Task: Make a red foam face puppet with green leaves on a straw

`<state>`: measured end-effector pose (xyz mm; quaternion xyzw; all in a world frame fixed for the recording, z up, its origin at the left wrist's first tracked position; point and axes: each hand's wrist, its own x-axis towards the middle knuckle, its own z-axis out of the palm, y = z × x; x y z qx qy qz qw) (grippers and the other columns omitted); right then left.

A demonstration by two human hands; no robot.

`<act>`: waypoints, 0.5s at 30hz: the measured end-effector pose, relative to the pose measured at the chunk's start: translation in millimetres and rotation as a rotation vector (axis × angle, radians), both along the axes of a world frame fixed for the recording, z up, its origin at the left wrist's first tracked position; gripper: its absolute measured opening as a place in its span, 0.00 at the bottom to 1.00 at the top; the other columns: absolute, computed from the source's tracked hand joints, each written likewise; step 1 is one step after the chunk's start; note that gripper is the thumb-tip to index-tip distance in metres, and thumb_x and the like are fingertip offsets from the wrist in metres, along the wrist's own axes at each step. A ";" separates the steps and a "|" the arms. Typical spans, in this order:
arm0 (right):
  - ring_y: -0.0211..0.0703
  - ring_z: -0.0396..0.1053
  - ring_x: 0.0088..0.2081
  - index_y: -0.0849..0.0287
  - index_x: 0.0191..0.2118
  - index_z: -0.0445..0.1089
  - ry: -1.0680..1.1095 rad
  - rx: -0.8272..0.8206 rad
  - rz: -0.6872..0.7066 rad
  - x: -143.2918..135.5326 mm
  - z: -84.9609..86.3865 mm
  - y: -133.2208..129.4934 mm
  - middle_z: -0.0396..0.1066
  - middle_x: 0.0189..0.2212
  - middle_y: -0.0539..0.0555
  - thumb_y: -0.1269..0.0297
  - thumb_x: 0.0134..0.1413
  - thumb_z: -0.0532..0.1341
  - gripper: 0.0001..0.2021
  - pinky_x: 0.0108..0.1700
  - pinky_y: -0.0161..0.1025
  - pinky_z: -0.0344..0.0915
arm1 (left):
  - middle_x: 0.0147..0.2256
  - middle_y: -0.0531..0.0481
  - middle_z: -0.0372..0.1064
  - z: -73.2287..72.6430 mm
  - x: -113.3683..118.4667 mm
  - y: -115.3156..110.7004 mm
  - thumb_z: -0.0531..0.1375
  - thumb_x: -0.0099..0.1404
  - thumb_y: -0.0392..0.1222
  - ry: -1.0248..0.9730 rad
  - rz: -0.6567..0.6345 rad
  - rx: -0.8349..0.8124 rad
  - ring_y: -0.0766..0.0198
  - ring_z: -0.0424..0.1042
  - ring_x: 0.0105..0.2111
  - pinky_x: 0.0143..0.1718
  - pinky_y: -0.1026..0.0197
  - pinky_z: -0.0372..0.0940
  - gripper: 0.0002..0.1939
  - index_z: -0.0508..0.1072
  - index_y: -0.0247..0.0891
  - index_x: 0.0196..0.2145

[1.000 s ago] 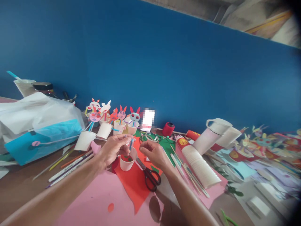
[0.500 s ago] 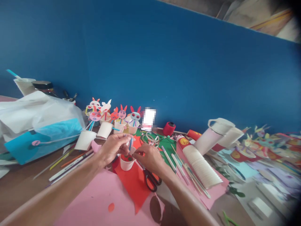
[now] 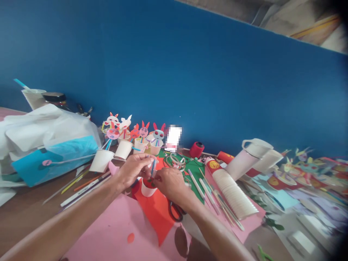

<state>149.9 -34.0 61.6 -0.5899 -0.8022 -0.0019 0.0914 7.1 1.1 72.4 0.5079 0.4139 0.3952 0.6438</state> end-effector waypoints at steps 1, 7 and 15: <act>0.44 0.69 0.28 0.57 0.27 0.73 0.011 0.018 0.007 0.3 0.2 -0.8 0.73 0.25 0.56 0.66 0.45 0.58 0.06 0.29 0.37 0.54 | 0.13 0.55 0.63 0.3 -0.2 -0.4 0.59 0.53 0.44 -0.004 0.000 0.000 0.68 0.64 0.14 0.18 0.66 0.60 0.14 0.71 0.32 0.35; 0.41 0.67 0.29 0.57 0.26 0.68 0.213 0.071 0.045 10.9 13.4 -9.1 0.72 0.25 0.52 0.70 0.45 0.55 0.05 0.30 0.35 0.53 | 0.12 0.55 0.63 -3.0 -1.5 -0.1 0.59 0.53 0.44 -0.011 -0.014 0.008 0.68 0.64 0.14 0.19 0.66 0.61 0.14 0.71 0.33 0.35; 0.34 0.61 0.23 0.56 0.32 0.62 0.671 0.063 0.042 38.2 25.5 -1.1 0.64 0.21 0.45 0.67 0.52 0.52 0.04 0.26 0.30 0.54 | 0.11 0.56 0.63 -5.4 -1.1 1.2 0.59 0.54 0.47 -0.001 -0.007 0.010 0.69 0.62 0.13 0.18 0.66 0.61 0.17 0.71 0.33 0.38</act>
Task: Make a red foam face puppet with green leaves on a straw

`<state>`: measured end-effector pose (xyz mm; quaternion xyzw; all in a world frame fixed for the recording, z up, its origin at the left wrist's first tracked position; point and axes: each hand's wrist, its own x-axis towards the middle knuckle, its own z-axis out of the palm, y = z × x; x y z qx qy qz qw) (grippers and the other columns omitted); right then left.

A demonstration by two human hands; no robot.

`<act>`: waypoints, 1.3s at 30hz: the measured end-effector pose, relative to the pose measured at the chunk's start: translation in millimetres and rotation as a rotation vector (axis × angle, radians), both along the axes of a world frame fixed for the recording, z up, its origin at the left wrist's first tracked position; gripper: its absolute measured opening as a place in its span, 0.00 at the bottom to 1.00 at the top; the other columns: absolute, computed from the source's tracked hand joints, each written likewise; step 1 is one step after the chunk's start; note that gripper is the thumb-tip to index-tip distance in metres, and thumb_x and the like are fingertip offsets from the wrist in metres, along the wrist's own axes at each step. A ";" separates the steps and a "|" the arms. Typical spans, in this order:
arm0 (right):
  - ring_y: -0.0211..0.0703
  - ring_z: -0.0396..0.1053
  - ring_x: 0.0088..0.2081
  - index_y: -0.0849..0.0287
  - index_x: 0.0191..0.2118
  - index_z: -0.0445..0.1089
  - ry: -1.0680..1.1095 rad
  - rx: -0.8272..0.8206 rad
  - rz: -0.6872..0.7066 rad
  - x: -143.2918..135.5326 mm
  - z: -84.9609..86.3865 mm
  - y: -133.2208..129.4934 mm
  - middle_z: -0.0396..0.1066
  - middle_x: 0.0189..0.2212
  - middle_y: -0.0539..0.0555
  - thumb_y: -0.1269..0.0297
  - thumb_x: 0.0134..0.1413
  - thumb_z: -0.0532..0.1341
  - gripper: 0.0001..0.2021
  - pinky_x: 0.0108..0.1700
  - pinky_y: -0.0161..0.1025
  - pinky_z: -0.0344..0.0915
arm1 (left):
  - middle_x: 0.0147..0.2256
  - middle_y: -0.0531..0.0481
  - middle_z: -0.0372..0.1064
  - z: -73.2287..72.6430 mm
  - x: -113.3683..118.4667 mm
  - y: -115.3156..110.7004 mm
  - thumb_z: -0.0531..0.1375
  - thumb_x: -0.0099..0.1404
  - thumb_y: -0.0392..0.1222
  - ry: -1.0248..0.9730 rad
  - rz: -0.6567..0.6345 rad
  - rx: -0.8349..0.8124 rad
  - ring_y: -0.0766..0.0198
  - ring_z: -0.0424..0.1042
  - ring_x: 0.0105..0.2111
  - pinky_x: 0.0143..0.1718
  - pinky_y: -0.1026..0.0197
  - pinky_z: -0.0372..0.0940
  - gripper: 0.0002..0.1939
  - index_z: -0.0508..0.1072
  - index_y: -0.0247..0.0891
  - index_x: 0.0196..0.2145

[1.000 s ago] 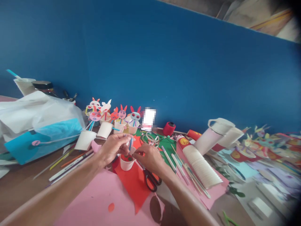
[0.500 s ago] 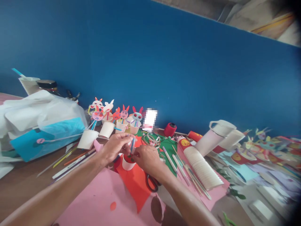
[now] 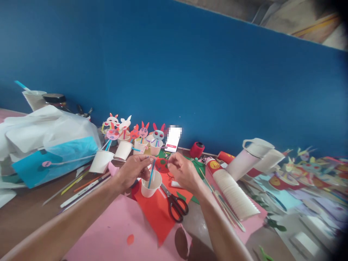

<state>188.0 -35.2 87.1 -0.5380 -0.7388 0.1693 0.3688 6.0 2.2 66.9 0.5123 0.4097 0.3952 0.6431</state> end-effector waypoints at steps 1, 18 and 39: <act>0.34 0.59 0.22 0.56 0.33 0.62 0.045 -0.003 0.009 1.5 0.1 2.8 0.63 0.20 0.44 0.66 0.53 0.51 0.05 0.25 0.30 0.53 | 0.11 0.56 0.63 0.0 0.2 0.1 0.59 0.54 0.47 0.000 0.001 -0.003 0.69 0.62 0.13 0.18 0.67 0.60 0.17 0.71 0.33 0.38; 0.39 0.68 0.34 0.56 0.40 0.65 0.170 0.112 0.042 -16.8 5.2 32.3 0.70 0.31 0.50 0.66 0.55 0.50 0.09 0.35 0.33 0.61 | 0.14 0.50 0.67 -9.8 -2.4 8.1 0.56 0.53 0.37 -0.068 -0.041 -0.032 0.66 0.65 0.14 0.20 0.64 0.61 0.13 0.72 0.30 0.36; 0.39 0.69 0.35 0.55 0.40 0.64 0.192 0.148 0.038 -28.4 -2.4 33.6 0.71 0.33 0.50 0.68 0.56 0.50 0.08 0.37 0.34 0.61 | 0.14 0.50 0.67 -11.2 -2.7 9.2 0.52 0.50 0.32 -0.004 -0.064 -0.020 0.66 0.66 0.15 0.21 0.65 0.62 0.12 0.73 0.31 0.31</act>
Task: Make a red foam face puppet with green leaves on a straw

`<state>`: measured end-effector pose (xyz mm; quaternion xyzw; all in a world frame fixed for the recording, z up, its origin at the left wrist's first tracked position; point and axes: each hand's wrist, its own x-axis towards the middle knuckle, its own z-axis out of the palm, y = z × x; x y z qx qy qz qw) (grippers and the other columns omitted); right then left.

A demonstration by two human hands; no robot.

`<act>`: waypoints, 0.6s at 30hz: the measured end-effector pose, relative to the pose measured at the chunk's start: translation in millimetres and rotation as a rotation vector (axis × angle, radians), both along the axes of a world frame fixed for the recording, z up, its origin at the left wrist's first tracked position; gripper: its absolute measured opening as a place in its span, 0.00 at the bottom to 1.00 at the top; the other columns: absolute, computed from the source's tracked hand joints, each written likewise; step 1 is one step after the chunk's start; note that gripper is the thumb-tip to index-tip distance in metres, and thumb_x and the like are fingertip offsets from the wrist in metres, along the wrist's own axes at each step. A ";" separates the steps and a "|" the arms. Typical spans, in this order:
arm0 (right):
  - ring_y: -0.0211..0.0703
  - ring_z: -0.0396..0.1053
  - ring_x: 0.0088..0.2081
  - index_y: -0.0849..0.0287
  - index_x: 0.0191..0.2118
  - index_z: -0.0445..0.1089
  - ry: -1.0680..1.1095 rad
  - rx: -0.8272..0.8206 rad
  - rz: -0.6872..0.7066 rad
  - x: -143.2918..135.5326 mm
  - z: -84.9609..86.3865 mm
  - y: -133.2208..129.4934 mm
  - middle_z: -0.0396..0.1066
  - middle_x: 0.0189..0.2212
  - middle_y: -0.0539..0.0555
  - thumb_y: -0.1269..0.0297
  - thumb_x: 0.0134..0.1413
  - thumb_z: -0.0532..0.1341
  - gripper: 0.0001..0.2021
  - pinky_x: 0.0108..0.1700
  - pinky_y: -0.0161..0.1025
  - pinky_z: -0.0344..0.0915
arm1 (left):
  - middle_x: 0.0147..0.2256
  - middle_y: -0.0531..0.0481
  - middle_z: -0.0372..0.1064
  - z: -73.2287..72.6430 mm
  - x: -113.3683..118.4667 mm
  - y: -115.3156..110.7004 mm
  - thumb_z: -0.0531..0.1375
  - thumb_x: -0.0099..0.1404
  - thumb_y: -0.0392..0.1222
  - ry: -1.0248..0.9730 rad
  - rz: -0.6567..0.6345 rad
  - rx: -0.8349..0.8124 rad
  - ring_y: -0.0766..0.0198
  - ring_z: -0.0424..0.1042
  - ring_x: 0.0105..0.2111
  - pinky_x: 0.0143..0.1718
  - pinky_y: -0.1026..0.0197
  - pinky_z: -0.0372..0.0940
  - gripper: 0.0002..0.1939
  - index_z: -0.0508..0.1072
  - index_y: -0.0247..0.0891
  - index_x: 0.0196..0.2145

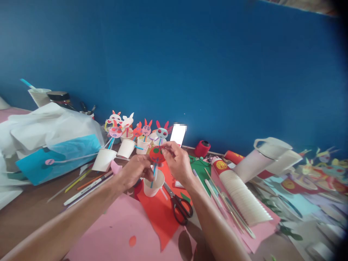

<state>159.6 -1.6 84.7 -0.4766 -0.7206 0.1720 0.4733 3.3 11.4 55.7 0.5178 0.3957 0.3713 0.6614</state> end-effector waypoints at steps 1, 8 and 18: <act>0.39 0.69 0.35 0.55 0.40 0.64 -0.020 -0.001 -0.007 -0.2 0.5 -0.4 0.71 0.33 0.50 0.68 0.56 0.50 0.09 0.37 0.34 0.61 | 0.14 0.50 0.67 0.3 0.0 0.0 0.52 0.49 0.32 -0.002 0.008 -0.011 0.66 0.66 0.14 0.20 0.65 0.62 0.10 0.72 0.31 0.28; 0.38 0.69 0.34 0.55 0.40 0.65 -0.078 0.053 -0.031 -4.2 3.5 -2.8 0.72 0.33 0.49 0.71 0.56 0.50 0.09 0.35 0.32 0.60 | 0.15 0.51 0.68 4.3 1.1 -0.3 0.57 0.50 0.33 0.004 0.017 -0.028 0.68 0.66 0.14 0.20 0.67 0.62 0.02 0.70 0.33 0.24; 0.38 0.69 0.34 0.55 0.40 0.65 -0.099 0.108 -0.040 -6.5 2.8 -3.8 0.72 0.33 0.49 0.71 0.55 0.50 0.10 0.35 0.31 0.60 | 0.13 0.53 0.67 2.2 1.2 -0.9 0.63 0.50 0.45 0.043 0.039 0.005 0.70 0.65 0.14 0.19 0.68 0.61 0.11 0.71 0.33 0.26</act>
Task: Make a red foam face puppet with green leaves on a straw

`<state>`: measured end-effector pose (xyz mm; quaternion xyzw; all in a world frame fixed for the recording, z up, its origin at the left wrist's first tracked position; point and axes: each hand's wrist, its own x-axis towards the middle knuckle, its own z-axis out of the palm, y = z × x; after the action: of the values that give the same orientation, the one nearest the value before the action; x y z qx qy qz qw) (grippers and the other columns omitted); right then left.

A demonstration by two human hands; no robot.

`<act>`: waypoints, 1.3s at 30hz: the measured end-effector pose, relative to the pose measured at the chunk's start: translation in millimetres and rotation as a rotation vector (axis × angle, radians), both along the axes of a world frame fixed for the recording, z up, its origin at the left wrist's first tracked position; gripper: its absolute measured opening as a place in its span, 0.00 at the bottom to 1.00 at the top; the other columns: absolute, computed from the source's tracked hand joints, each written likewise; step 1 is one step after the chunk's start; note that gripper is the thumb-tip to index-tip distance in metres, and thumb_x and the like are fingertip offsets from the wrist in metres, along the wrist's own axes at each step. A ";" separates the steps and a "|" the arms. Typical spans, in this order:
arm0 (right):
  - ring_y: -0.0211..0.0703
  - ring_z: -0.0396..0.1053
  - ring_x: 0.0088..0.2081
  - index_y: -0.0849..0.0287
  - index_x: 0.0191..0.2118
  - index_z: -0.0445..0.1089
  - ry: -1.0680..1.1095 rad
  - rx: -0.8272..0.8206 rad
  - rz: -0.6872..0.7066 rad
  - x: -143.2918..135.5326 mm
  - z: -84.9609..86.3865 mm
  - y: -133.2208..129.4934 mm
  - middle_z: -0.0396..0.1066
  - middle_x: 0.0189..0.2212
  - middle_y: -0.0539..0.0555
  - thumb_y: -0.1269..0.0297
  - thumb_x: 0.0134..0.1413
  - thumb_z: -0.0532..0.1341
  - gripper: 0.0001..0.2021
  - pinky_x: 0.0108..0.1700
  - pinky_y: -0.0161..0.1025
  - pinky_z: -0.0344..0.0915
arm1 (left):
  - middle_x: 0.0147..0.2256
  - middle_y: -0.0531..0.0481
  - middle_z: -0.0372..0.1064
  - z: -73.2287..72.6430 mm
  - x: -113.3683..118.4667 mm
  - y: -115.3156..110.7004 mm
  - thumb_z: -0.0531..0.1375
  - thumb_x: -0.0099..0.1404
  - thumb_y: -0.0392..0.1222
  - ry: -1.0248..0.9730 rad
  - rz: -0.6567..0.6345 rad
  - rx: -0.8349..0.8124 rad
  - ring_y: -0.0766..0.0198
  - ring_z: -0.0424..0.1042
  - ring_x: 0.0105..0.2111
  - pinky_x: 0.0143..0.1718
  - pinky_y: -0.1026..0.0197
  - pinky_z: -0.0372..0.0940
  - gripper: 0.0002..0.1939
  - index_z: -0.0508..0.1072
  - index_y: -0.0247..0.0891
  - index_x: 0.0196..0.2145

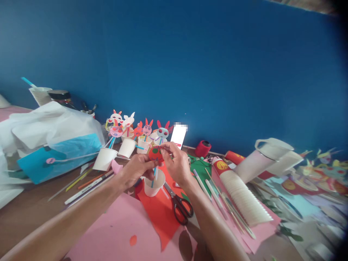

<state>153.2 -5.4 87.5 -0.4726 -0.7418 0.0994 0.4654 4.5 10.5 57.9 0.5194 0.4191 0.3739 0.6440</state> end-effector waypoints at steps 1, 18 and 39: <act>0.37 0.69 0.34 0.55 0.40 0.65 0.003 0.001 0.000 0.0 -0.2 0.0 0.72 0.33 0.49 0.71 0.55 0.50 0.10 0.35 0.31 0.60 | 0.13 0.53 0.67 -0.8 0.0 0.2 0.63 0.50 0.45 0.013 0.006 0.014 0.70 0.65 0.14 0.18 0.68 0.60 0.11 0.71 0.33 0.25; 0.39 0.67 0.33 0.59 0.39 0.67 0.479 -0.369 0.258 17.9 -9.6 14.6 0.70 0.32 0.52 0.55 0.52 0.55 0.15 0.35 0.33 0.62 | 0.11 0.56 0.60 -0.5 -4.5 -0.9 0.59 0.55 0.48 0.078 0.007 0.143 0.73 0.56 0.12 0.15 0.68 0.50 0.14 0.73 0.32 0.30; 0.39 0.67 0.30 0.60 0.32 0.71 0.500 -0.454 0.360 3.2 -21.2 14.1 0.70 0.26 0.49 0.66 0.44 0.60 0.07 0.34 0.35 0.63 | 0.18 0.56 0.61 3.0 0.0 -4.6 0.61 0.50 0.47 0.216 0.109 0.269 0.71 0.54 0.19 0.20 0.67 0.47 0.12 0.74 0.33 0.26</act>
<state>156.4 8.7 66.2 -0.3870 -0.6354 0.4535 0.4907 4.5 5.9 60.8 0.6147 0.4595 0.4029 0.4987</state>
